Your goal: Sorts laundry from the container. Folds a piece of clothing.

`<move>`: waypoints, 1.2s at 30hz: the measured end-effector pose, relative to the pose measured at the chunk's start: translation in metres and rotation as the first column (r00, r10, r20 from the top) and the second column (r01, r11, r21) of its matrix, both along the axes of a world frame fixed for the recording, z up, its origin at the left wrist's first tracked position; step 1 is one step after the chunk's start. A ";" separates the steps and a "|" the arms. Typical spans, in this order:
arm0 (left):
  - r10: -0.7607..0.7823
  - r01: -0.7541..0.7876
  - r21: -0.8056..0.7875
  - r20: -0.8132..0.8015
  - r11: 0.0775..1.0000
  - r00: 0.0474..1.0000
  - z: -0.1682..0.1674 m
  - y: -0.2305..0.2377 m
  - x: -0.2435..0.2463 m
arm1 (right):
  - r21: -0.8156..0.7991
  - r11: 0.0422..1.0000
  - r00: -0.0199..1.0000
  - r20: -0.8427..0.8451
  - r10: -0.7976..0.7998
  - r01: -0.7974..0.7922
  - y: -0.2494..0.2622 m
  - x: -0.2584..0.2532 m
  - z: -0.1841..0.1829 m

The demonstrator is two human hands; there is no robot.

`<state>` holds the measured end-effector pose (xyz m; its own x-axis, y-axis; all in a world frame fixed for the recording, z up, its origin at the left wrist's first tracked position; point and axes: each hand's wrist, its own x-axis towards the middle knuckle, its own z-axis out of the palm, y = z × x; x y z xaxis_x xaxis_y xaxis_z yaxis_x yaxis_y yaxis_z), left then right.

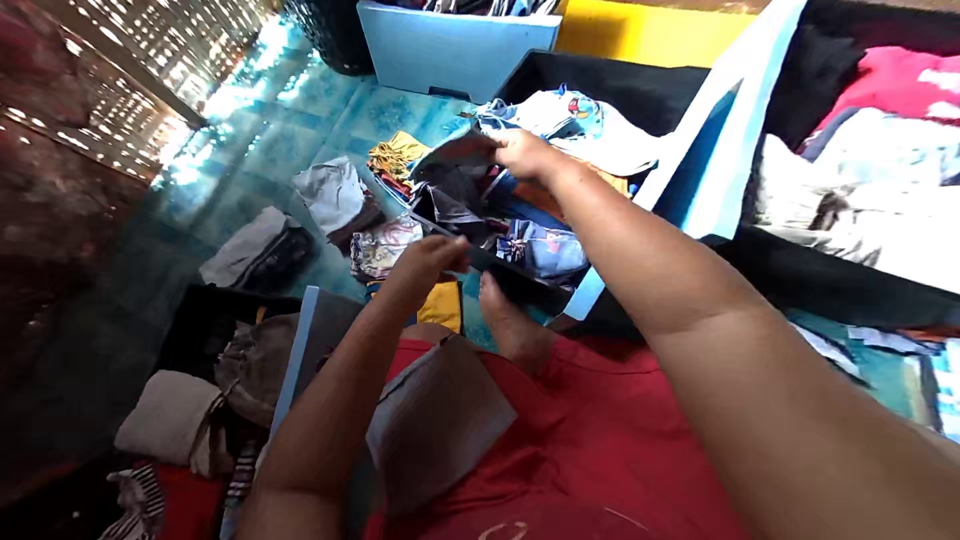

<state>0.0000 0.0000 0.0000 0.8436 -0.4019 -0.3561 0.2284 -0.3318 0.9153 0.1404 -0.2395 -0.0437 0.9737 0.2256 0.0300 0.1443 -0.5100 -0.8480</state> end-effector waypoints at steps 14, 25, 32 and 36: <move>0.513 -0.609 -0.454 -0.330 0.650 0.793 -0.020 -0.001 0.053 | -0.461 0.877 0.871 0.365 0.329 -0.139 0.011 -0.144 -0.019; 0.795 -0.780 -0.306 -0.102 0.547 0.597 -0.031 0.168 0.244 | -0.262 0.956 0.952 0.304 -0.048 0.132 -0.011 -0.122 -0.037; 0.923 -0.906 0.182 -0.052 0.383 0.380 -0.148 0.182 0.232 | -0.295 0.943 0.970 0.226 -0.090 0.156 -0.015 -0.123 -0.037; 0.916 -0.916 0.056 -0.081 0.398 0.393 -0.122 0.175 0.232 | -0.259 0.950 0.963 0.244 -0.110 0.175 -0.014 -0.121 -0.037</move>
<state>0.2317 0.1747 -0.1215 0.6702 0.5937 -0.4454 0.4699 0.1251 0.8738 0.0190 -0.2531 -0.0804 0.9714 0.1158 0.2075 0.2226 -0.7485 -0.6246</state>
